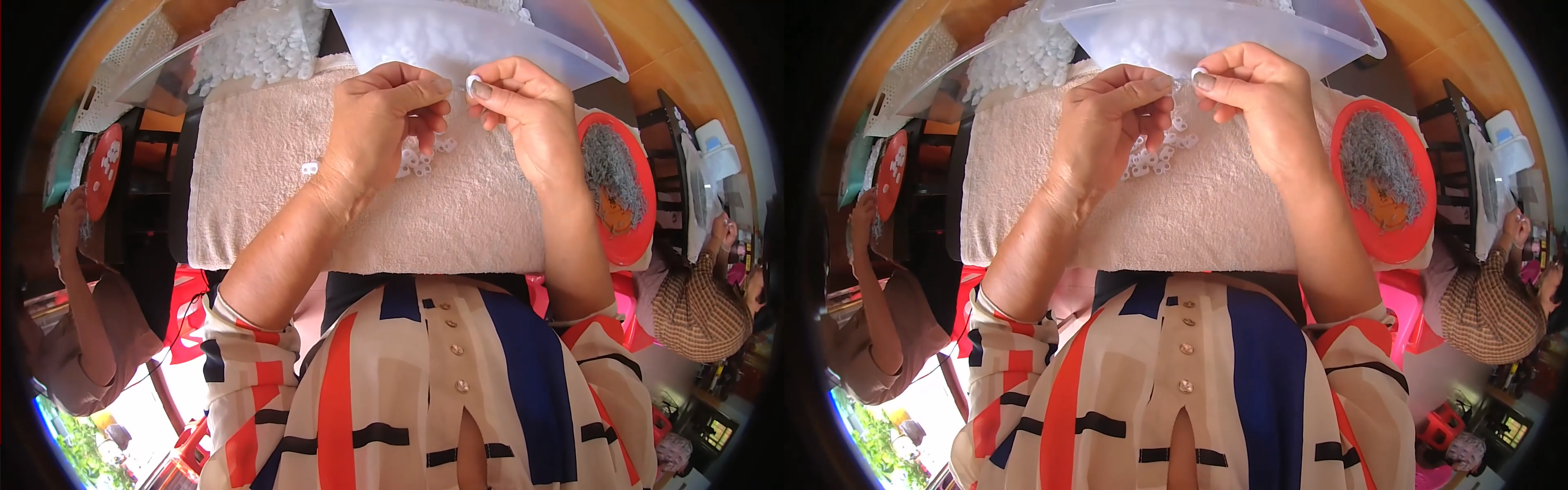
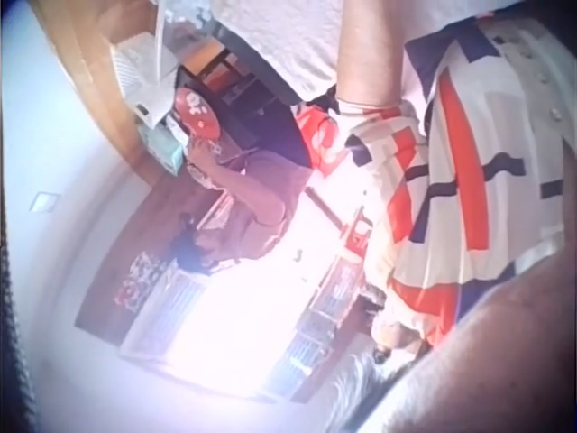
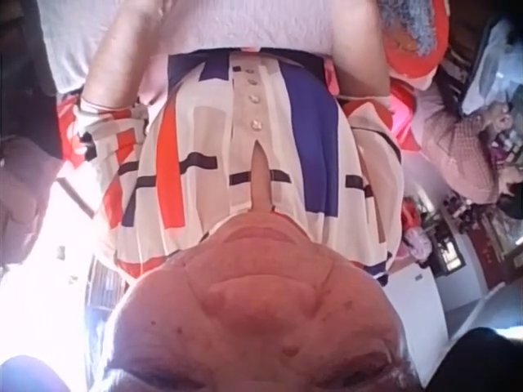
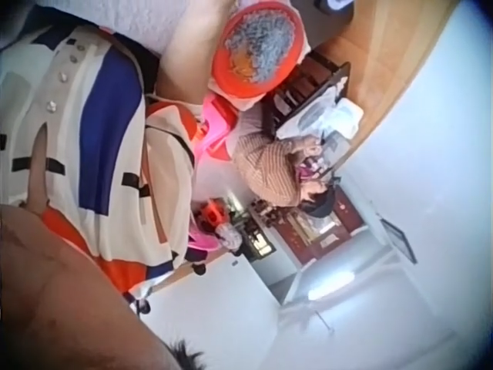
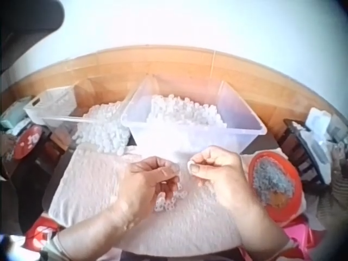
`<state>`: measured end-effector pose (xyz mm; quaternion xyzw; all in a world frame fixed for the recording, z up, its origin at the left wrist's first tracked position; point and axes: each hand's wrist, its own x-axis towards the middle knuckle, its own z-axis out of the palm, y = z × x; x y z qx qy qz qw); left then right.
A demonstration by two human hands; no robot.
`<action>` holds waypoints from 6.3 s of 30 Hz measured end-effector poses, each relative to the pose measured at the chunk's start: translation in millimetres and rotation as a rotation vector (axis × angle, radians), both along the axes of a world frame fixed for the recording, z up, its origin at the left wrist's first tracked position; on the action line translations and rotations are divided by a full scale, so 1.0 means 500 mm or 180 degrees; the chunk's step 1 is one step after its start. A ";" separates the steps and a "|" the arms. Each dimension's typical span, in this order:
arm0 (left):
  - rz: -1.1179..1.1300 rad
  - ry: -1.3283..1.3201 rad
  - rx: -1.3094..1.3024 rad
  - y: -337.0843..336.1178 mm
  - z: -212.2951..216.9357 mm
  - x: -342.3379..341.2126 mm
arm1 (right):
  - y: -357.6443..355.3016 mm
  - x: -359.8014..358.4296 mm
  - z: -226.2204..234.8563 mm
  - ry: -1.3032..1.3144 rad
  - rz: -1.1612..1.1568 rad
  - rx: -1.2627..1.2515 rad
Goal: Inspecting and sorting small white plastic rings on a workstation table.
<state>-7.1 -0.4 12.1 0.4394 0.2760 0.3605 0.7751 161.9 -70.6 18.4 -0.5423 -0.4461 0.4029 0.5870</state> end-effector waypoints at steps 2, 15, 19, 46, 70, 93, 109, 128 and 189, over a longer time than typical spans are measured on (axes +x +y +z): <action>0.0024 0.0001 0.0031 -0.002 0.004 0.002 | 0.000 0.000 0.001 0.0265 0.0004 0.0025; 0.0197 -0.0086 0.0121 -0.011 0.009 0.002 | -0.005 -0.026 0.004 0.0375 -0.0022 0.0106; 0.0204 -0.0075 0.0115 -0.010 0.007 0.002 | -0.005 -0.030 0.000 0.0191 -0.0119 0.0253; 0.0161 -0.0317 0.0524 -0.021 0.014 0.003 | -0.007 -0.021 0.006 0.0696 0.0270 0.0237; -0.0123 -0.0454 0.1610 -0.044 0.005 0.005 | -0.018 -0.016 0.013 0.1311 0.1048 0.0023; -0.0113 -0.0687 0.1231 -0.041 0.001 0.011 | -0.012 -0.031 -0.013 0.1550 0.1168 0.0167; 0.2257 0.1673 0.3259 0.180 0.191 -0.122 | -0.020 0.012 0.026 0.1036 -0.0196 0.0634; 0.0114 0.3569 0.5361 0.079 -0.076 0.018 | -0.012 0.007 0.010 0.0356 -0.0418 0.0321; -0.0926 -0.0698 -0.0547 0.026 0.006 0.058 | -0.013 -0.002 0.007 -0.1756 -0.0654 0.1563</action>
